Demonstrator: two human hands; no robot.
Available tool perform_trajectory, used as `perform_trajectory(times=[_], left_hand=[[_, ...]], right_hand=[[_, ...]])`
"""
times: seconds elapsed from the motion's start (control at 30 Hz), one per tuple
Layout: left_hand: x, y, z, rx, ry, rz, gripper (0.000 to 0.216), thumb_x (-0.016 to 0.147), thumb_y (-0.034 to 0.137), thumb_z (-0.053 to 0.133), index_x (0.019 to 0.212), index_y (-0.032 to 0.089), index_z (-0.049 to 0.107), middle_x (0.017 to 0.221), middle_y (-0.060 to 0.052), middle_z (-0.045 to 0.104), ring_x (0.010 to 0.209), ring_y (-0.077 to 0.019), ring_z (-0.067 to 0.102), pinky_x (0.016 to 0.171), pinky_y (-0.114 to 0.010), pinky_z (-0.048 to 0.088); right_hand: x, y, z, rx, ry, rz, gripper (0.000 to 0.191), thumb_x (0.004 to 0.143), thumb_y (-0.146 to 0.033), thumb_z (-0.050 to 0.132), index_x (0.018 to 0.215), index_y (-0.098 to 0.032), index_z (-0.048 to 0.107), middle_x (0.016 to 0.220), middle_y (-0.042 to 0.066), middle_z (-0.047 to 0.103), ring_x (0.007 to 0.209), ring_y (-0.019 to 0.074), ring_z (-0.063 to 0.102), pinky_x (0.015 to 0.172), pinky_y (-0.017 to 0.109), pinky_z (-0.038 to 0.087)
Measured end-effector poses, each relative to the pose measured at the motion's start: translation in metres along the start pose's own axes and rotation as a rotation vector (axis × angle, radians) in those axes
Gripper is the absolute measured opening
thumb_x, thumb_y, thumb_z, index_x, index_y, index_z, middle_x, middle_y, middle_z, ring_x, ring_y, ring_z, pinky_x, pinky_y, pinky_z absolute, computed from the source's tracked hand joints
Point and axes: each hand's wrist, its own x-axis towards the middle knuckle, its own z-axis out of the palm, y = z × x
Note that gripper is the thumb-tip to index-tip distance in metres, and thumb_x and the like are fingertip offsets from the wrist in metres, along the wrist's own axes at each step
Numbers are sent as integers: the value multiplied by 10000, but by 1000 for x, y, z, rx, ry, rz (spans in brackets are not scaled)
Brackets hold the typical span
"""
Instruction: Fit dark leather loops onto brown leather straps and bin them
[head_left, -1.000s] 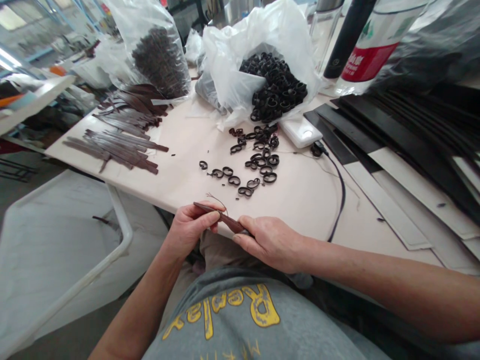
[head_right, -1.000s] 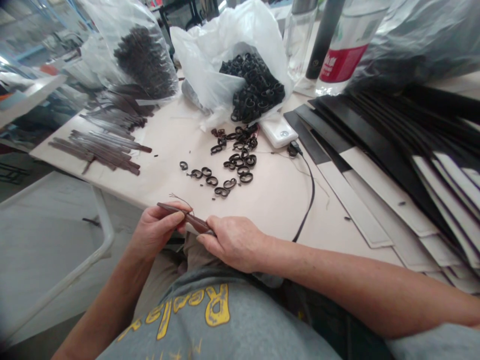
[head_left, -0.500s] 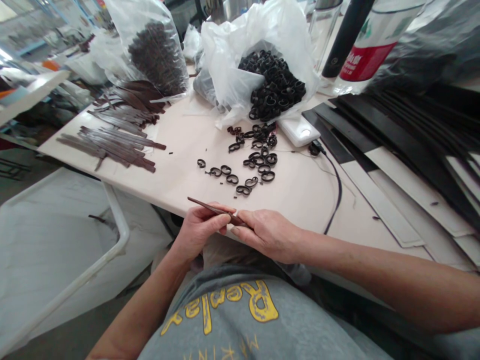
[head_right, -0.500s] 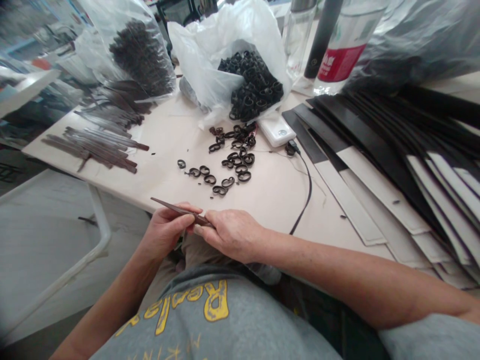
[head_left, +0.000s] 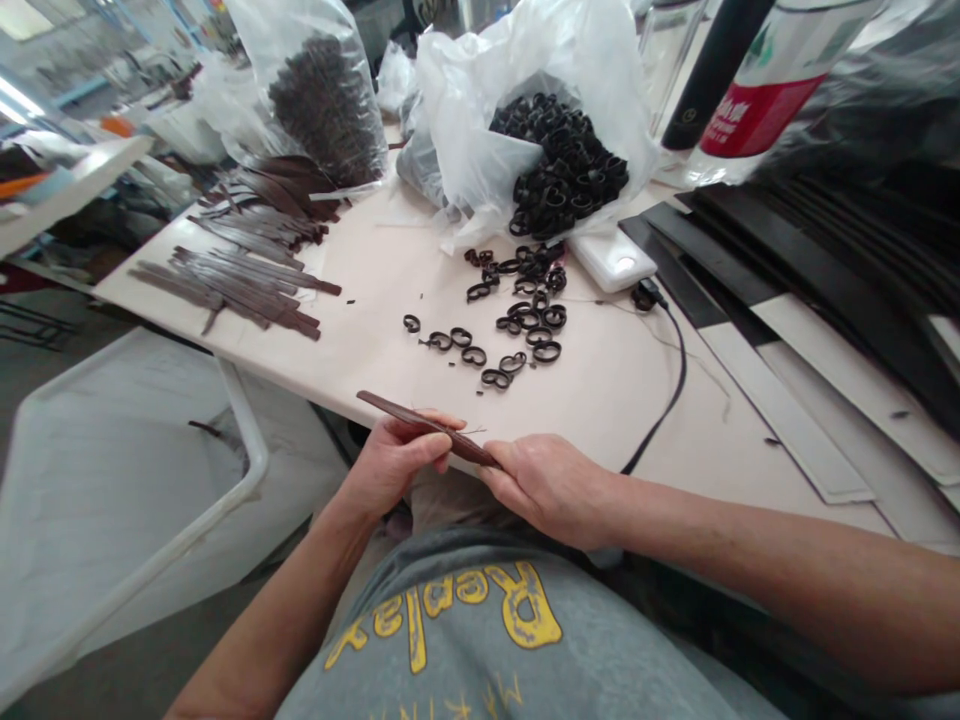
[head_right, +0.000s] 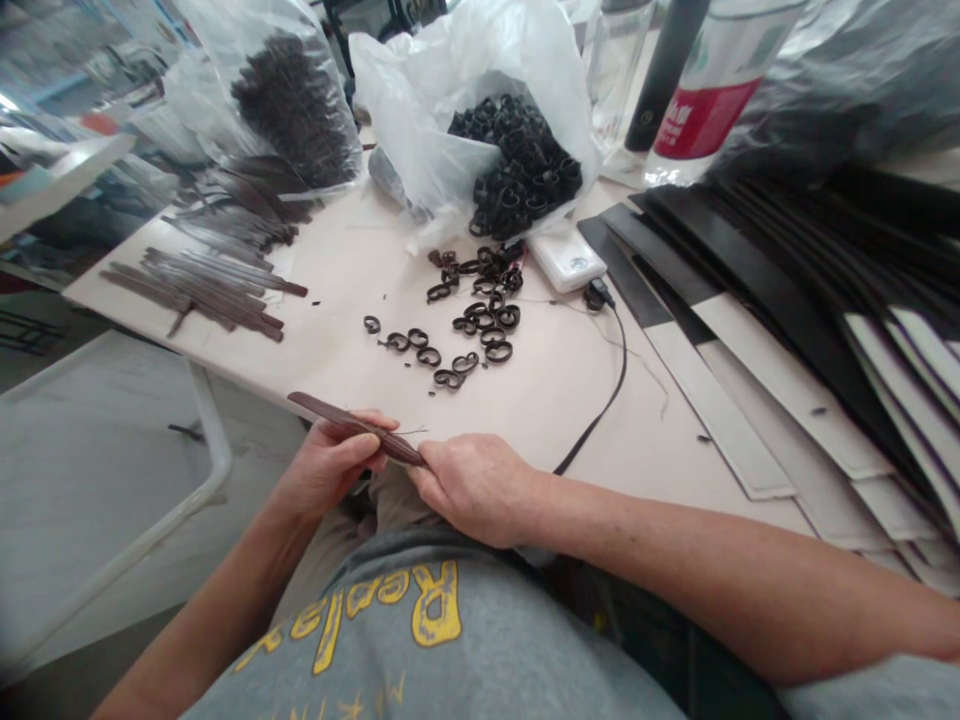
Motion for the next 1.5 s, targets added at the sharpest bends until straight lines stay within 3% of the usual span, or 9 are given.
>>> perform_trajectory(times=[0.1, 0.37, 0.6, 0.73, 0.9, 1.1, 1.27, 1.37, 1.5], left_hand=[[-3, -14, 7, -8, -92, -52, 271, 664, 325, 838, 882, 173, 787, 725, -29, 688, 559, -95, 546, 539, -213, 450], [3, -19, 13, -49, -43, 14, 311, 675, 315, 843, 952, 194, 769, 818, -39, 717, 681, -130, 600, 654, -230, 494], [1, -30, 39, -268, -258, 49, 877, 617, 430, 869, 1387, 300, 471, 1302, -115, 591, 998, -252, 640, 840, -364, 521], [-2, -32, 71, -241, -436, -53, 842, 569, 345, 897, 1318, 237, 528, 1262, -124, 608, 1147, -297, 577, 952, -402, 459], [3, -28, 96, -42, -534, -199, 547, 567, 264, 880, 1062, 176, 663, 945, -88, 709, 852, -218, 637, 719, -304, 470], [25, -21, 61, 19, -520, -155, 854, 615, 319, 823, 1397, 318, 478, 745, -14, 697, 625, -178, 616, 557, -276, 424], [35, -10, 12, 112, -522, -151, 489, 666, 486, 753, 1137, 552, 640, 553, 79, 624, 426, -127, 505, 464, -274, 389], [34, 8, 10, 200, -460, -151, 329, 742, 496, 713, 1054, 396, 729, 623, 35, 668, 486, -129, 552, 500, -265, 415], [41, 30, 28, 278, -291, -121, 410, 699, 397, 785, 1037, 181, 707, 674, -20, 681, 552, -146, 603, 565, -263, 474]], right_hand=[[1, -1, 1, 26, -12, -18, 313, 983, -291, 380, 997, -151, 660, 867, 107, 720, 719, 216, 632, 611, 295, 350], [8, 8, -4, 261, 38, -48, 279, 977, -292, 400, 1001, -158, 643, 839, 55, 674, 689, 161, 569, 620, 265, 384], [5, 6, -8, 1115, 211, -48, 299, 880, -480, 594, 854, -183, 564, 619, -53, 550, 534, 91, 505, 523, 216, 419], [2, 0, -26, 1366, 359, -68, 306, 766, -446, 754, 821, -179, 612, 680, -26, 640, 613, 105, 586, 622, 240, 488], [-9, 5, -63, 1470, 681, -144, 295, 710, -415, 810, 833, -206, 641, 724, -17, 679, 658, 125, 622, 686, 271, 520], [-17, 41, -103, 1415, 1073, -180, 341, 661, -425, 836, 854, -218, 646, 758, -16, 695, 682, 140, 643, 702, 291, 534], [-20, 67, -125, 1312, 1259, -188, 377, 647, -454, 829, 850, -202, 635, 746, -9, 692, 682, 145, 651, 702, 301, 547], [-25, 75, -137, 1313, 1300, -191, 327, 671, -402, 823, 837, -196, 631, 725, -31, 681, 679, 118, 644, 700, 260, 543], [-36, 88, -153, 1228, 1423, -169, 184, 780, -311, 753, 833, -198, 618, 687, -62, 662, 634, 88, 640, 658, 220, 543]])
